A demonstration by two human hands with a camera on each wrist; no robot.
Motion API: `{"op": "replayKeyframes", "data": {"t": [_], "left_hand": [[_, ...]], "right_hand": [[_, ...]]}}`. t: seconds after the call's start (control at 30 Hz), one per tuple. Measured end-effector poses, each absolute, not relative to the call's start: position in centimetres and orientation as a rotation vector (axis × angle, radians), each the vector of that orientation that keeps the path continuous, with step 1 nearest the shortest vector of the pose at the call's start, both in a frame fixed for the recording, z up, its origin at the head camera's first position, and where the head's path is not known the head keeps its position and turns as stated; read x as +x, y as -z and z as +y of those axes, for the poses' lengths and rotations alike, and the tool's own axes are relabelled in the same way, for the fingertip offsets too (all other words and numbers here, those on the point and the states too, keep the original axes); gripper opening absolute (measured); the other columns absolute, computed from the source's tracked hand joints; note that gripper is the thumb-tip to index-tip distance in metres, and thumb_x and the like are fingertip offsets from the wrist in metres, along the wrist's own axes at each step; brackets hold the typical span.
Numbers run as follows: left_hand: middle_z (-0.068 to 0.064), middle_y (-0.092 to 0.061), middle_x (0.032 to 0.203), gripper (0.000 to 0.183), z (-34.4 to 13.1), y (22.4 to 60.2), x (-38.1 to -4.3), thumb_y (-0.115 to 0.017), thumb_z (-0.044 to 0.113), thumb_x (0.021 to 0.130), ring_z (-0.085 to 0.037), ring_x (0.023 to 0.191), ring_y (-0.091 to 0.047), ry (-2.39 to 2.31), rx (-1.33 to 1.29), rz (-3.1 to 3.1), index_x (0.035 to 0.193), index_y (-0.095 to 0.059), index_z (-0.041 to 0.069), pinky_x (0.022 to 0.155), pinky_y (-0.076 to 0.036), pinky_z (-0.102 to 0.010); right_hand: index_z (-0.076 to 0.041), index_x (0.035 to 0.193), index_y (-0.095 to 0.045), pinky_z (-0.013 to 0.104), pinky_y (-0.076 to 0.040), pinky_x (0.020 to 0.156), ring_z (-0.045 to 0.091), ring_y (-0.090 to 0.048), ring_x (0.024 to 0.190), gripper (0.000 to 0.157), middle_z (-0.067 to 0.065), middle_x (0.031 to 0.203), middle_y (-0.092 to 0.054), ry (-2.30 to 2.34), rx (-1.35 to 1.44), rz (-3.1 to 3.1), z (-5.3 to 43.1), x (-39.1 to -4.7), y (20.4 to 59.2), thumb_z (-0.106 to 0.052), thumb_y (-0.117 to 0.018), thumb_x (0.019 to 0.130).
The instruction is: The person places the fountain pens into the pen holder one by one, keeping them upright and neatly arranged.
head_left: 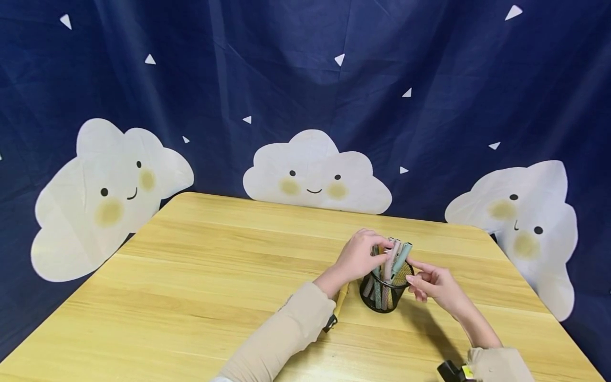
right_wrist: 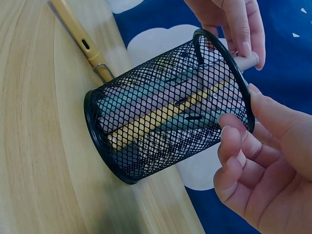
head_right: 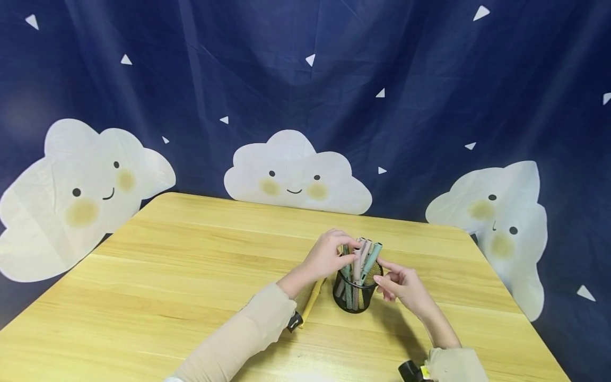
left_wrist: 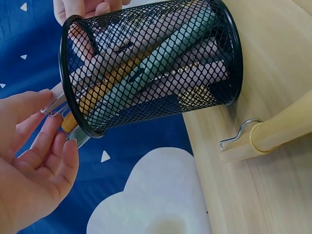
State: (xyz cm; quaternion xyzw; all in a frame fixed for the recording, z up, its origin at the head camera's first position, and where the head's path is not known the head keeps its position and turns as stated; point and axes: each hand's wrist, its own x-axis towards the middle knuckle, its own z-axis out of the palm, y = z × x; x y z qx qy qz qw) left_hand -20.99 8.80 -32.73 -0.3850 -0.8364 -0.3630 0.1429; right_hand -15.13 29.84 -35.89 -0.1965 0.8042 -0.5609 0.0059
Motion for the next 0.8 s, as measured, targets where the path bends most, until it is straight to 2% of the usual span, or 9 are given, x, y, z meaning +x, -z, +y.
{"op": "replayKeyframes", "data": {"t": [0.23, 0.5, 0.8], "left_hand": [[0.005, -0.064, 0.093, 0.019, 8.62, 33.01, -21.12, -0.067, 0.016, 0.08, -0.007, 0.092, -0.052, 1.182, -1.084, -2.377, 0.098, -0.069, 0.011, 0.083, -0.038, -0.016], [0.003, -0.064, 0.089, 0.015, 8.47, 33.46, -21.65, -0.066, 0.012, 0.079, -0.004, 0.084, -0.054, 1.27, -1.048, -2.318, 0.094, -0.069, 0.009, 0.078, -0.04, -0.013], [-0.001, -0.064, 0.088, 0.015, 7.91, 33.36, -21.8, -0.065, 0.008, 0.079, -0.007, 0.081, -0.056, 1.375, -1.038, -2.303, 0.093, -0.068, 0.005, 0.077, -0.046, -0.024]], "right_hand": [[0.022, 0.126, -0.026, 0.025, -0.044, 0.042, 0.012, -0.052, 0.047, 0.048, 0.012, 0.061, -0.058, 1.75, -0.626, 2.531, 29.86, -15.18, 35.97, 0.003, -0.049, 0.089], [0.023, 0.125, -0.026, 0.024, -0.044, 0.041, 0.013, -0.052, 0.046, 0.047, 0.003, 0.061, -0.059, 1.759, -0.616, 2.538, 29.77, -15.05, 35.89, 0.002, -0.049, 0.089], [0.024, 0.124, -0.025, 0.024, -0.042, 0.04, 0.011, -0.051, 0.046, 0.046, -0.002, 0.062, -0.06, 1.783, -0.65, 2.513, 29.69, -15.08, 36.01, 0.006, -0.048, 0.088]]}}
